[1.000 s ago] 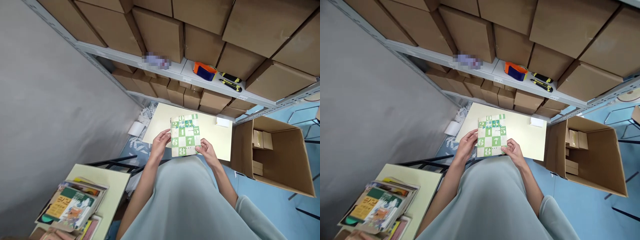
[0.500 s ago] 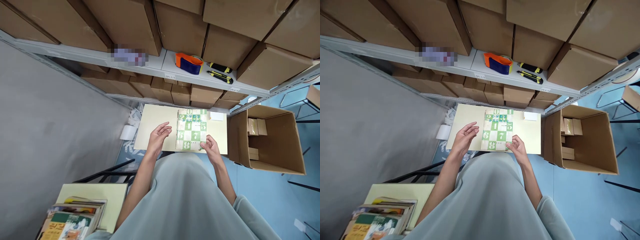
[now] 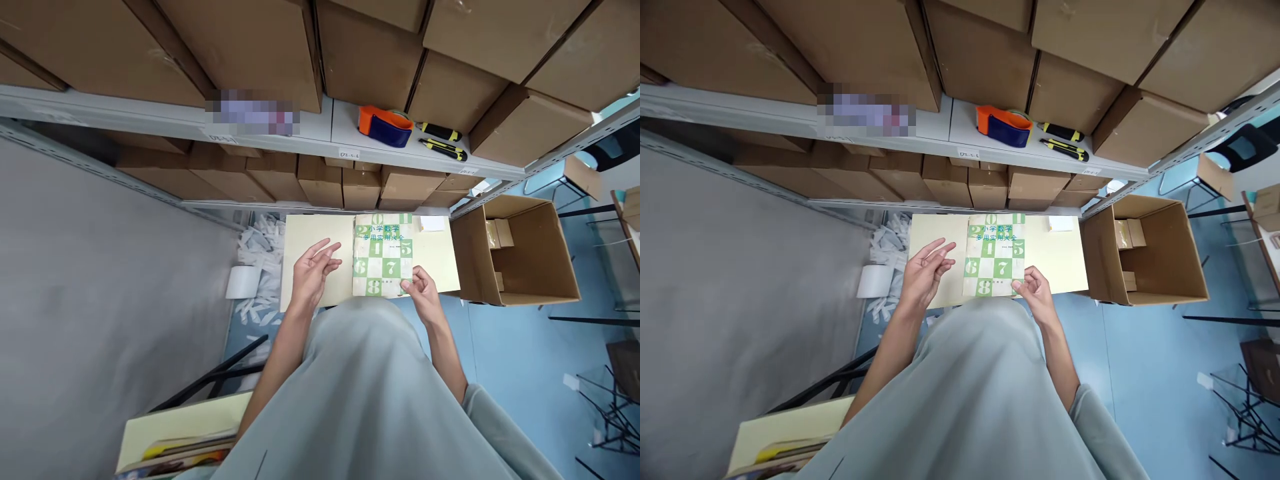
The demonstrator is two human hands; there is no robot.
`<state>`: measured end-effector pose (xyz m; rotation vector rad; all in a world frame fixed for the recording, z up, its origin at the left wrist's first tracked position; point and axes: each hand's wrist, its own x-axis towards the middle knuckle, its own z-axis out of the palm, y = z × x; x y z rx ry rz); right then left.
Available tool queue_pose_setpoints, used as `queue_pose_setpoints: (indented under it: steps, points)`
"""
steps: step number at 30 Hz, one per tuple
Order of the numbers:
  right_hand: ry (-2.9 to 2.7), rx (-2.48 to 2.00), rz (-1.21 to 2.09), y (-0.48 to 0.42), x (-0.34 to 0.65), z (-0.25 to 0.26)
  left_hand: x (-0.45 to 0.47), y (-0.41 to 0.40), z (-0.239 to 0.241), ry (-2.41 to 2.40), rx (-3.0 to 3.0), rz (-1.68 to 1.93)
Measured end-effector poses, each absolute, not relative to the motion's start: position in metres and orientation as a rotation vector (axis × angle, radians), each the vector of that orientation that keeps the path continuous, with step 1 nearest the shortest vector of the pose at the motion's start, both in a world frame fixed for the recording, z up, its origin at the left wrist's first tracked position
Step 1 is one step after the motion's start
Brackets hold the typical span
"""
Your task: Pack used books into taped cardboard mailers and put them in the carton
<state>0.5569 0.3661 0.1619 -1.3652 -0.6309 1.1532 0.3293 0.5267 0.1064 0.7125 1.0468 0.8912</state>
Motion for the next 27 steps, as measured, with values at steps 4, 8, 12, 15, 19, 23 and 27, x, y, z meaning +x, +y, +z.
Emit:
queue_pose_setpoints:
  steps: [4, 8, 12, 15, 19, 23, 27]
  points:
    - [-0.549, -1.415, 1.105, 0.362, 0.528, 0.166, 0.299, 0.539, 0.106, 0.909, 0.729, 0.785]
    - [-0.511, -1.461, 1.085, 0.36, 0.501, 0.168, 0.291, 0.537, 0.109, 0.775, 0.748, 0.548]
    - [-0.519, -1.464, 1.097, 0.359, 0.485, 0.163, 0.302, 0.525, 0.117, 0.658, 0.738, 0.443]
    - [-0.545, -1.45, 1.148, 0.36, 0.491, 0.158, 0.309, 0.519, 0.125, 0.708, 0.728, 0.502]
    - [-0.588, -1.43, 1.242, 0.375, 0.516, 0.153, 0.314, 0.517, 0.132, 0.787, 0.747, 0.602]
    - [-0.637, -1.375, 1.294, 0.404, 0.538, 0.149, 0.322, 0.517, 0.138, 0.864, 0.819, 0.678]
    - [-0.682, -1.336, 1.336, 0.427, 0.553, 0.14, 0.338, 0.513, 0.142, 0.894, 0.905, 0.721]
